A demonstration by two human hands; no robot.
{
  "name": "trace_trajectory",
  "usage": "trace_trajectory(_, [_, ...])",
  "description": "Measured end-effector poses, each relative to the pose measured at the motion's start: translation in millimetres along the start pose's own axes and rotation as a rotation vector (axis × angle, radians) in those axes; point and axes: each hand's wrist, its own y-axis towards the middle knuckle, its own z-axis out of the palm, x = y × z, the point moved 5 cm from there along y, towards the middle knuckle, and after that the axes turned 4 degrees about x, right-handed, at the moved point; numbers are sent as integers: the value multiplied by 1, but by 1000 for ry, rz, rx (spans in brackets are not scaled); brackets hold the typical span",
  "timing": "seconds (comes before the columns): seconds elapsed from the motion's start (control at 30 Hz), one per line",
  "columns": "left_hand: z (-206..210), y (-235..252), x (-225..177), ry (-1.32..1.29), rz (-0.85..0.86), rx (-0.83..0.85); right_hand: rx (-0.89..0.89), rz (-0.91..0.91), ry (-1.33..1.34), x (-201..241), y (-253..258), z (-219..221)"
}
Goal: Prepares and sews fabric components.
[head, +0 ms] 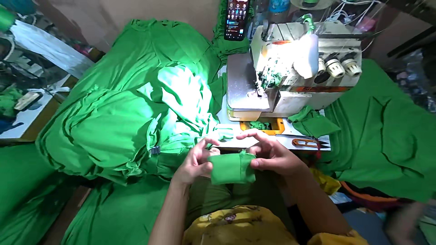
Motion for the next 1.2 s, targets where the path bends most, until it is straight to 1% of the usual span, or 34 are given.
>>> trace_trajectory(0.1, [-4, 1, -13, -25, 131, 14, -8, 68, -81, -6, 2, 0])
trace_trajectory(0.2, [-2, 2, -22, 63, 147, 66, -13, 107, -137, -6, 5, 5])
trace_trajectory(0.27, [2, -2, -27, 160, 45, 44, -33, 77, -238, -2, 5, 7])
trace_trajectory(0.3, [4, -6, -28, 260, -45, 4, -33, 41, -288, 0, 4, 7])
trace_trajectory(0.37, [8, -15, -24, 431, -200, -16, -17, 13, -360, 0, 2, 6])
trace_trajectory(0.4, [9, -20, -20, 461, -218, -29, -3, 24, -396, -4, 3, 6])
trace_trajectory(0.47, [9, -29, -14, 509, -181, -134, -15, 73, -471, -13, 9, 1])
trace_trajectory(0.5, [7, -31, -14, 553, -154, -212, -55, 94, -529, -16, 15, -4])
trace_trajectory(0.6, [0, -21, -22, 803, -84, -516, -169, 118, -766, -18, 43, -20])
trace_trajectory(0.63, [-2, -14, -27, 895, -70, -569, -192, 126, -850, -18, 52, -23])
trace_trajectory(0.67, [-4, -8, -30, 980, -66, -589, -197, 164, -925, -20, 59, -25])
trace_trajectory(0.73, [-9, 3, -30, 1098, -118, -555, -164, 311, -1028, -26, 69, -27])
trace_trajectory(0.8, [-13, 9, -23, 1124, -253, -478, -108, 416, -1051, -33, 70, -27])
trace_trajectory(0.87, [-15, 10, -19, 1116, -360, -419, -116, 395, -1035, -35, 66, -27])
trace_trajectory(0.97, [-17, 9, -17, 1125, -432, -373, -166, 290, -991, -35, 58, -26])
trace_trajectory(1.03, [-18, 9, -18, 1105, -483, -322, -178, 275, -981, -33, 55, -25])
trace_trajectory(1.07, [-19, 9, -18, 1088, -474, -311, -187, 275, -976, -32, 55, -24])
trace_trajectory(1.2, [-19, 6, -25, 1001, -343, -344, -265, 247, -945, -20, 54, -22])
